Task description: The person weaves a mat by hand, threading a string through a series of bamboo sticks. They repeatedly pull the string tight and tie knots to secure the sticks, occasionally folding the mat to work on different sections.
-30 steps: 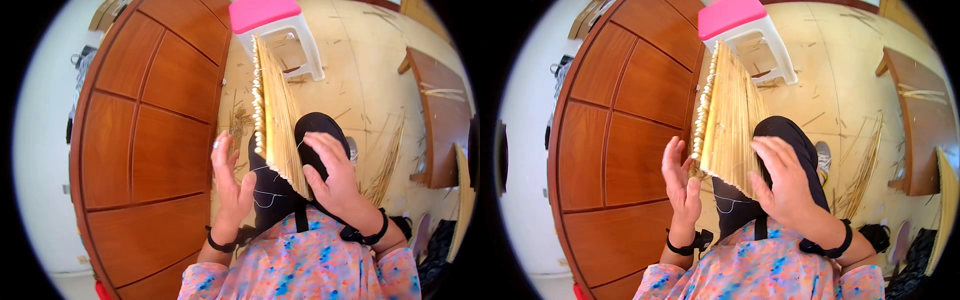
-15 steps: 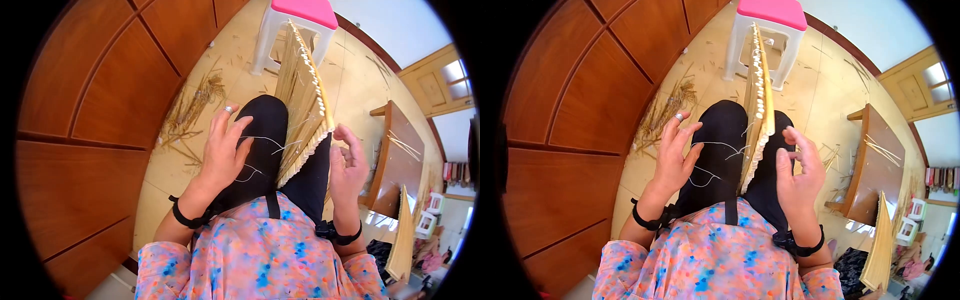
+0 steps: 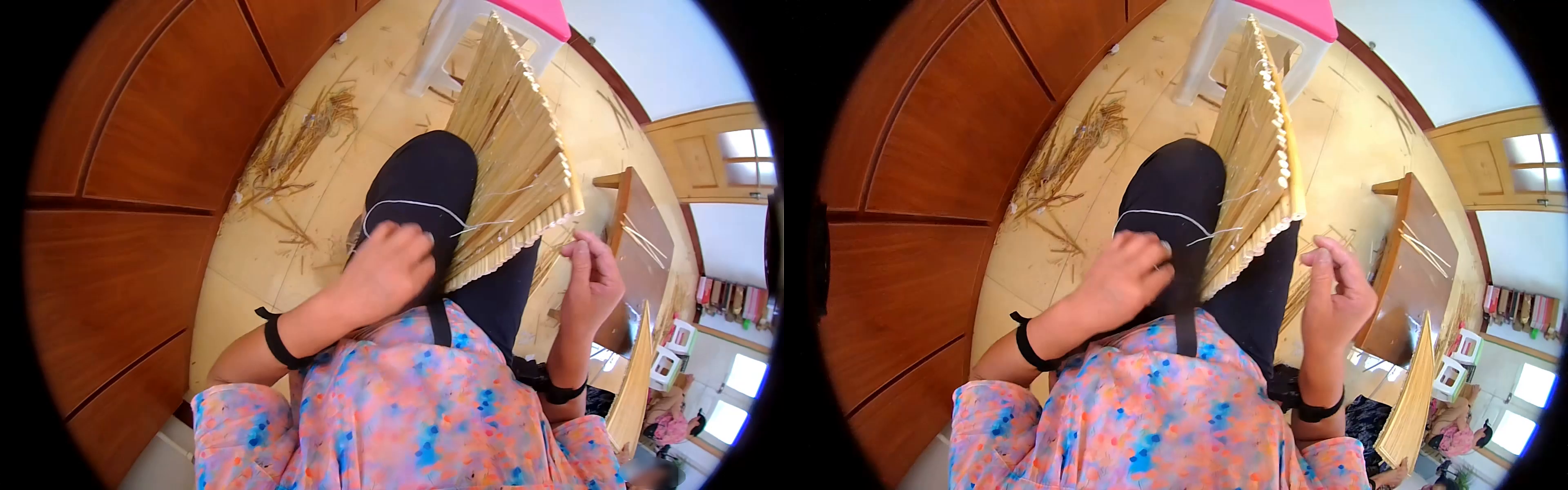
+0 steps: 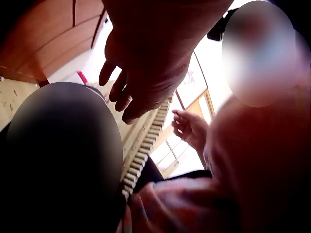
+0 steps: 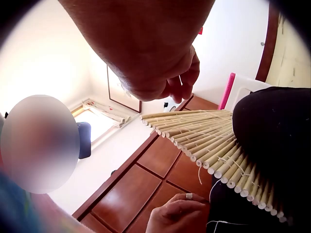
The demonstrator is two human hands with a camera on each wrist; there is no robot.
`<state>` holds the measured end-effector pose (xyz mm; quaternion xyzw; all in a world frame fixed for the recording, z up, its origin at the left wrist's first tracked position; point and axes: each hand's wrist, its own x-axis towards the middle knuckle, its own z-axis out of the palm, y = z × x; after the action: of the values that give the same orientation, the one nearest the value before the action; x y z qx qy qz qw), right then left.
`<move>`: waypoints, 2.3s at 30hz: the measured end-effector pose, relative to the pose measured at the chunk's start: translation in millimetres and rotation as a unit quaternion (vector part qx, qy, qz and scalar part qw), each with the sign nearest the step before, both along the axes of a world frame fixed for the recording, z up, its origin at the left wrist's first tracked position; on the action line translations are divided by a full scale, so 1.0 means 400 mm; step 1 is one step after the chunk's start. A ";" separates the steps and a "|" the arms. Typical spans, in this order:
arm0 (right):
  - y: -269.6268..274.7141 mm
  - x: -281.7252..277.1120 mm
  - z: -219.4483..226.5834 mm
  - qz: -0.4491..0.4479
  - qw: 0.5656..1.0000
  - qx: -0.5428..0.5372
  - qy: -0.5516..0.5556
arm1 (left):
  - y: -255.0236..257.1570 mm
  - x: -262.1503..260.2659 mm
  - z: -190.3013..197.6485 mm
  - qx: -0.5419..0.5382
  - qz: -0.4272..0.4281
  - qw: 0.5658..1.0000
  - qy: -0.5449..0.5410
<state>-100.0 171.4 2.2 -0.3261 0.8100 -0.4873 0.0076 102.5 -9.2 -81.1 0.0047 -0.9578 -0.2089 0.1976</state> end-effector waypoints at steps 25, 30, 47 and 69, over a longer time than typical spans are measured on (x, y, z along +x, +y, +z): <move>-0.090 0.042 0.030 0.018 0.999 -0.006 0.044 | -0.096 0.011 0.109 0.244 0.088 0.965 0.030; -0.132 0.053 0.035 0.013 0.996 0.045 0.081 | -0.116 -0.008 0.140 0.392 0.114 0.910 0.074; -0.122 0.034 0.038 0.015 0.995 0.066 0.076 | -0.066 -0.176 0.102 0.340 0.006 0.935 0.105; -0.075 0.056 -0.011 -0.024 0.993 0.102 0.058 | -0.148 -0.096 0.125 0.349 0.073 0.912 0.204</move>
<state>-77.4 141.2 -2.1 -0.3321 0.8621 -0.3824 -0.0175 64.3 -68.5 -31.1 0.1005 -0.7599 -0.5112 0.3887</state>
